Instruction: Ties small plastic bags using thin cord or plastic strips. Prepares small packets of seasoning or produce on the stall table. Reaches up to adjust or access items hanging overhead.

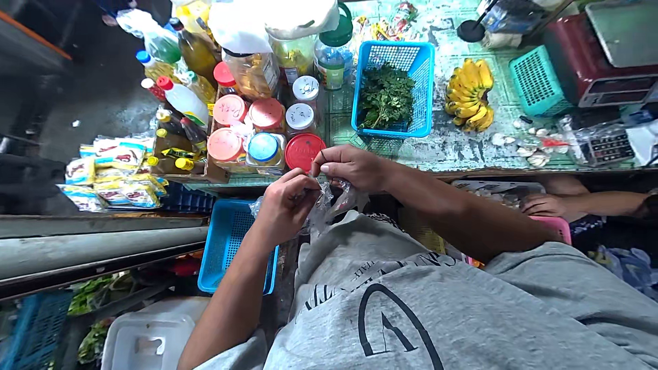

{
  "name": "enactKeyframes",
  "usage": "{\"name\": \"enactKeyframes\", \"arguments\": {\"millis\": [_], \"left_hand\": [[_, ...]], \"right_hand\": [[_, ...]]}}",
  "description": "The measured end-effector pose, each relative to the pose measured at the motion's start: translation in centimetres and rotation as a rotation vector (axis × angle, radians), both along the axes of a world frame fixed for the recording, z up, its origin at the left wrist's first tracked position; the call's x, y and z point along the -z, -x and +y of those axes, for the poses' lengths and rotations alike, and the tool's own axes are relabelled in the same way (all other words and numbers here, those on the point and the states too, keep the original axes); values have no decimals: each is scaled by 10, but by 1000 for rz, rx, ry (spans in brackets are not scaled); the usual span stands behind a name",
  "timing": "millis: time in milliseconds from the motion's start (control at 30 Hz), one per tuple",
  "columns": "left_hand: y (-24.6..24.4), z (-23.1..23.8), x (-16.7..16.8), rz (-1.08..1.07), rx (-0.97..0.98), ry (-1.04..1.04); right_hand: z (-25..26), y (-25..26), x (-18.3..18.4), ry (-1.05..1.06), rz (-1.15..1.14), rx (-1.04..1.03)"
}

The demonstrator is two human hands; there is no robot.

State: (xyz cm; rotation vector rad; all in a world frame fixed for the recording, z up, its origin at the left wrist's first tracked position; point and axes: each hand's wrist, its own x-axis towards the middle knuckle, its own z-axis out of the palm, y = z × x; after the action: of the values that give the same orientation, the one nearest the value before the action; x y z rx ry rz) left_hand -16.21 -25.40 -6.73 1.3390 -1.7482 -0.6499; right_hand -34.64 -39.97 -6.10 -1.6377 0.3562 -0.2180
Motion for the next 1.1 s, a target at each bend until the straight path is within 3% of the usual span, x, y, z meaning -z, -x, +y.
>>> {"name": "enactKeyframes", "arguments": {"millis": [200,433,633,933,1100], "left_hand": [[3,0,3,39,-25,42],[1,-2,8,117,-108,99],[-7,0,3,39,-90,73],[0,-12,0,-357,-89,239],[-8,-14,-6,-438,-148,229]], "right_hand": [[-1,1,-4,42,-31,-34],[9,-2,-3,-175,-117,14],[7,-3,-6,-47,-40,51],[3,-11,-2,14,45,-44],[2,-13,-9,45,31,-64]]}}
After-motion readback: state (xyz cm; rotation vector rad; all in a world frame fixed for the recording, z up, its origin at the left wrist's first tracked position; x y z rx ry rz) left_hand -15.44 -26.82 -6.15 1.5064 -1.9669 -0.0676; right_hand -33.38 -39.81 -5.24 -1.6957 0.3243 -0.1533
